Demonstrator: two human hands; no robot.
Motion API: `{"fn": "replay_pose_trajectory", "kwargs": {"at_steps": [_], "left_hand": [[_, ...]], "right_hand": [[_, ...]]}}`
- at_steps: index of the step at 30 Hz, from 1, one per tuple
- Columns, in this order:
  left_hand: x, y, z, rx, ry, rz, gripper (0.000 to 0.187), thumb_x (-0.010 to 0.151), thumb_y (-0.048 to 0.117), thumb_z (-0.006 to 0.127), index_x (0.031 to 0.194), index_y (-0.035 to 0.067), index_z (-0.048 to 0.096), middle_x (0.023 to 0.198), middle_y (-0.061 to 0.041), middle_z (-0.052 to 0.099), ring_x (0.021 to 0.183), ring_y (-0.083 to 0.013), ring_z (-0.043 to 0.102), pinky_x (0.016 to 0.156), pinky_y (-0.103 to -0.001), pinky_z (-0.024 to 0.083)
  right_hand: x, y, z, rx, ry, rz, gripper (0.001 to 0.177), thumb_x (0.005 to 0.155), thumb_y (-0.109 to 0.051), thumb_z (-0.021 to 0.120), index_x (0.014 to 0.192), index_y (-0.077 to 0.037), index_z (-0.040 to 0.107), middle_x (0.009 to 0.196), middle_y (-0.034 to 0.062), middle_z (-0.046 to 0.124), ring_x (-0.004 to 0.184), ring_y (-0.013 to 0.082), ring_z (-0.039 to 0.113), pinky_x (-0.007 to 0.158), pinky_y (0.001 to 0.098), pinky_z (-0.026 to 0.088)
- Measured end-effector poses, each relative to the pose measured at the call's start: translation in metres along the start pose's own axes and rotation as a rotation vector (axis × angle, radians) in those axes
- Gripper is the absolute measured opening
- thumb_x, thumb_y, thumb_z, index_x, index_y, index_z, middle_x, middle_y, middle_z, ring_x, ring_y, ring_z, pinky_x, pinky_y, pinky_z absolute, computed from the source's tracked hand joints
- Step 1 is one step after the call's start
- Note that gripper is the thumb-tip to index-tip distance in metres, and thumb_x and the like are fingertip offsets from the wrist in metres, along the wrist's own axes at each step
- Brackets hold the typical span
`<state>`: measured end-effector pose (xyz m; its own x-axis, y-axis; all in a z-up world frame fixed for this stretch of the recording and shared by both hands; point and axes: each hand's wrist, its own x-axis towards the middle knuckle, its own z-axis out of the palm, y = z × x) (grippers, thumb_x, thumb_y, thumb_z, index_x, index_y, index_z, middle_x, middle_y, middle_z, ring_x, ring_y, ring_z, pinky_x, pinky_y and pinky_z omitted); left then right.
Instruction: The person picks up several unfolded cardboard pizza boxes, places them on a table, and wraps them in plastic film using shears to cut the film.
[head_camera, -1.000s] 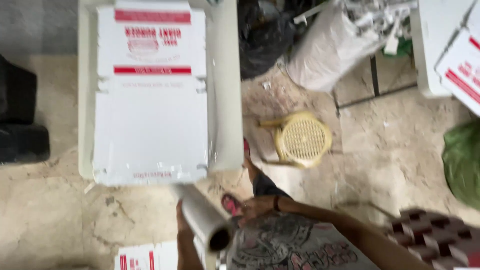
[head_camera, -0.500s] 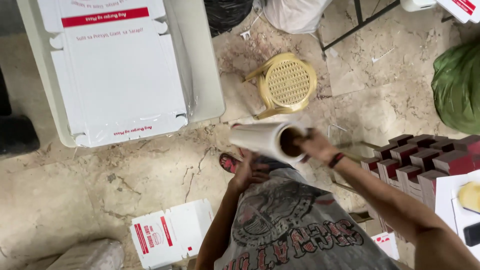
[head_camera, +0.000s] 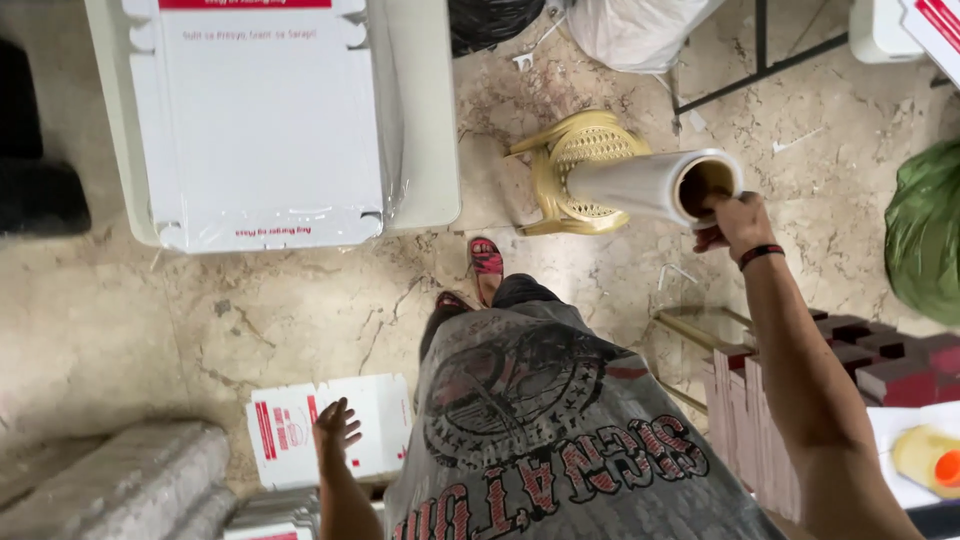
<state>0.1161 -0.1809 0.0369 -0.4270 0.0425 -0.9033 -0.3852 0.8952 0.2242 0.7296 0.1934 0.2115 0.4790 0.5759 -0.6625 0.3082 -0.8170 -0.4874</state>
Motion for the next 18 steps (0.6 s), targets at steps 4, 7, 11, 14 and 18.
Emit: {"fn": "replay_pose_trajectory", "kwargs": {"at_steps": [4, 7, 11, 14, 18], "left_hand": [[0.005, -0.034, -0.003, -0.060, -0.032, 0.118, 0.073, 0.089, 0.044, 0.065, 0.149, 0.004, 0.051, 0.125, -0.027, 0.067, 0.103, -0.0420, 0.069, 0.078, -0.051, 0.058], [0.026, -0.032, 0.035, -0.038, -0.103, -0.019, 0.068, 0.092, 0.039, 0.069, 0.151, 0.012, 0.048, 0.122, -0.022, 0.071, 0.095, -0.0383, 0.071, 0.079, -0.053, 0.059], [0.018, -0.003, 0.063, 0.034, -0.225, 0.028, 0.059, 0.095, 0.040, 0.064, 0.145, 0.011, 0.057, 0.112, -0.015, 0.074, 0.090, -0.0324, 0.073, 0.070, -0.044, 0.059], [0.019, 0.004, 0.052, 0.300, -0.227, 0.073, 0.058, 0.095, 0.044, 0.062, 0.145, 0.016, 0.058, 0.107, -0.014, 0.077, 0.084, -0.0251, 0.076, 0.062, -0.037, 0.060], [0.119, 0.008, 0.011, 0.344, -0.241, 0.206, 0.054, 0.094, 0.040, 0.064, 0.141, 0.016, 0.058, 0.087, -0.013, 0.074, 0.063, -0.0214, 0.069, 0.044, -0.033, 0.054]], "right_hand": [[0.132, 0.032, -0.022, 0.087, 0.039, 0.037, 0.027, 0.097, -0.019, 0.065, 0.112, 0.003, 0.064, 0.083, 0.0229, 0.066, 0.065, 0.0327, 0.072, 0.053, 0.0546, 0.066], [0.114, 0.006, -0.026, 0.166, 0.061, -0.020, 0.029, 0.096, -0.023, 0.066, 0.113, 0.000, 0.059, 0.079, 0.0173, 0.064, 0.062, 0.0269, 0.071, 0.055, 0.0551, 0.067], [0.116, -0.001, -0.015, 0.065, 0.137, -0.163, 0.055, 0.102, -0.046, 0.054, 0.121, 0.005, 0.057, 0.076, 0.0172, 0.068, 0.058, 0.0265, 0.070, 0.051, 0.0423, 0.067], [0.158, 0.029, -0.046, 0.088, 0.178, -0.117, 0.063, 0.109, -0.048, 0.045, 0.120, 0.014, 0.050, 0.086, 0.0243, 0.072, 0.063, 0.0319, 0.077, 0.053, 0.0425, 0.070], [0.224, 0.084, -0.066, 0.220, -0.338, -0.236, 0.057, 0.123, -0.063, 0.022, 0.158, -0.018, 0.013, 0.147, 0.0287, 0.042, 0.127, 0.0534, 0.051, 0.103, 0.0706, 0.047]]}}
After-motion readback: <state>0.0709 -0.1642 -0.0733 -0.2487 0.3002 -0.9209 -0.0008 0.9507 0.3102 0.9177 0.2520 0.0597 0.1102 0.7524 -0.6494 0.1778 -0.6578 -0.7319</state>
